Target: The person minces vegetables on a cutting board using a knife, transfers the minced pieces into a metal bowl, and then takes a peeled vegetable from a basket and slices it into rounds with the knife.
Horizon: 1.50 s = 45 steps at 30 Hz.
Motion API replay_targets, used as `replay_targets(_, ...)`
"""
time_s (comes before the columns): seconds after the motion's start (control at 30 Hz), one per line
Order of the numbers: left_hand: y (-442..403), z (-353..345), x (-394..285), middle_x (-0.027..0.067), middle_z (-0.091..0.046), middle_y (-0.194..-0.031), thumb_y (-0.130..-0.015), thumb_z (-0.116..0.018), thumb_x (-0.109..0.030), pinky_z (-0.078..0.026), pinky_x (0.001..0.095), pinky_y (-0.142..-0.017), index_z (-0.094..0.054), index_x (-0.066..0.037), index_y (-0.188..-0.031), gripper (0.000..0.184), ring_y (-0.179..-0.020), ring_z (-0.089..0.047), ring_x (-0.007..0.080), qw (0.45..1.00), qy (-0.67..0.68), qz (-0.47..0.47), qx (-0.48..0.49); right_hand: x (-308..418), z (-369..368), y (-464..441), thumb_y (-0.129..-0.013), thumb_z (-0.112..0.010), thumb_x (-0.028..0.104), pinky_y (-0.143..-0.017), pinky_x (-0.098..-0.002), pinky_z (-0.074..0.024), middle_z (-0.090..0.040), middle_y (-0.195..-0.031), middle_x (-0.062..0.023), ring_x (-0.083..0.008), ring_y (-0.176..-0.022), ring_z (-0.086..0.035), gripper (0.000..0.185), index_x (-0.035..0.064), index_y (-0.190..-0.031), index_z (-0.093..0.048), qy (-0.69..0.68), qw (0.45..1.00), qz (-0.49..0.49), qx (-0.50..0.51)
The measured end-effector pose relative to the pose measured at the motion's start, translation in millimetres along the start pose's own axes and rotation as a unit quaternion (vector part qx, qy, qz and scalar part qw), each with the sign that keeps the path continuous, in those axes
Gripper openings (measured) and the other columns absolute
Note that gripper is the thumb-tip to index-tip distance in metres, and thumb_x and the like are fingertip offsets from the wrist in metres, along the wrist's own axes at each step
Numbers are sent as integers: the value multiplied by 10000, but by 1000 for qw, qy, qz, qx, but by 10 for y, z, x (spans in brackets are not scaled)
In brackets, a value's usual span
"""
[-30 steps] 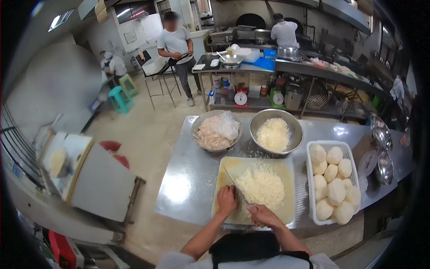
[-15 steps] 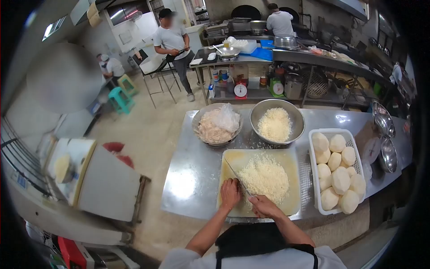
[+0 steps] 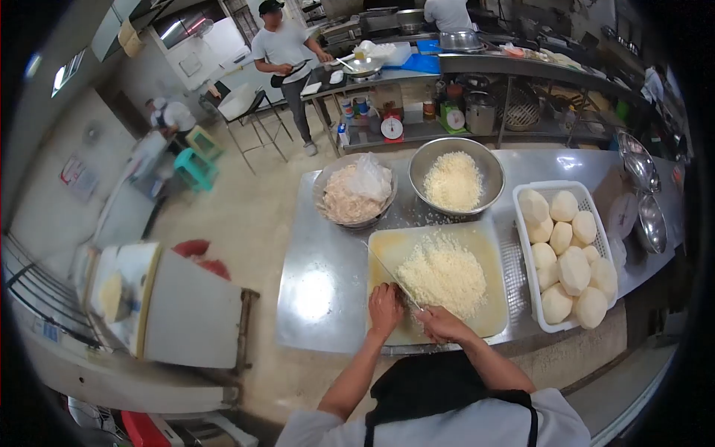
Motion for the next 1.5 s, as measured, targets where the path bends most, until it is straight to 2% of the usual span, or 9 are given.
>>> replay_targets(0.23, 112, 220, -275, 138, -596, -1029, -899, -672, -168, -455, 464, -835, -653, -20, -1285, 414, -980, -561, 336, 999, -36, -16, 29, -174, 4, -109, -1062, -520, 484, -393, -314, -417, -576, -617, -86, -156, -468, -555, 493, 24, -900, -589, -24, 999, 24, -35)
replay_targets(0.43, 58, 34, -78, 133, -588, -1041, -880, -671, -180, -448, 460, -855, -652, -11, -1304, 457, -1002, -553, 330, 997, -66, -8, 40, -29, 96, -31, -1037, -531, 506, -472, -345, -465, -604, -691, -103, -183, -527, -597, 531, -18, -1001, -608, -6, 1000, 1, -25)
replay_targets(0.77, -35, 44, -21, 188, -597, -958, -872, -616, -51, -485, 491, -794, -629, -15, -1093, 224, -906, -586, 393, 998, 11, -9, -56, -188, 103, -65, -1058, -523, 515, -435, -308, -432, -561, -632, -45, -136, -484, -529, 492, 67, -856, -555, -56, 998, 9, -19)
replay_targets(0.9, 92, 103, 296, 204, -613, -914, -921, -591, -16, -510, 466, -784, -624, 6, -1056, 141, -846, -618, 397, 974, 155, 124, -110, -238, 88, -116, -1066, -506, 501, -431, -306, -429, -558, -631, -45, -133, -472, -534, 490, 58, -869, -572, -1, 999, 29, -28)
replay_targets(0.93, 95, 229, 276, 187, -617, -905, -914, -603, -15, -504, 464, -771, -626, 5, -1024, 114, -831, -617, 376, 972, 156, 145, -103, -183, 68, -83, -1048, -517, 497, -468, -322, -451, -571, -672, -57, -147, -511, -559, 469, 37, -1005, -599, -2, 1000, 26, 1)
replay_targets(0.97, 114, 303, 275, 159, -648, -916, -946, -610, -65, -516, 394, -769, -642, -2, -1031, 111, -814, -632, 285, 981, 103, 140, -87, -146, 60, -45, -1048, -517, 492, -469, -322, -459, -567, -668, -53, -149, -500, -558, 477, 26, -1087, -607, -5, 1000, 17, -4)
replay_targets(1.17, 240, 260, 25, 165, -628, -926, -872, -718, -114, -479, 456, -802, -644, -24, -976, 156, -902, -605, 350, 992, 30, 119, -29, -121, 55, -46, -1046, -529, 476, -463, -310, -450, -552, -659, -52, -146, -493, -544, 573, -4, -1357, -556, -26, 1000, -4, -1)
replay_targets(1.27, 106, 196, 30, 168, -627, -1007, -826, -710, -103, -453, 505, -825, -639, -39, -1015, 211, -970, -576, 397, 993, -3, 46, -108, -142, 56, -75, -1048, -532, 465, -458, -307, -452, -546, -656, -56, -142, -489, -530, 598, -9, -1412, -523, -32, 999, 25, 8)
replay_targets(1.5, -108, 267, -285, 184, -654, -1065, -836, -680, -72, -476, 500, -886, -659, -7, -1088, 261, -1003, -598, 410, 999, 50, -11, -5, -22, 86, 64, -1056, -506, 480, -489, -322, -470, -558, -668, -70, -154, -522, -541, 562, -27, -1291, -568, -37, 999, 5, -12)
Point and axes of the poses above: each hand's wrist, its own y-axis away from the middle knuckle, its own z-axis out of the back of the hand, x = y × z, the point moved 6 cm from there along -y, towards the middle knuckle
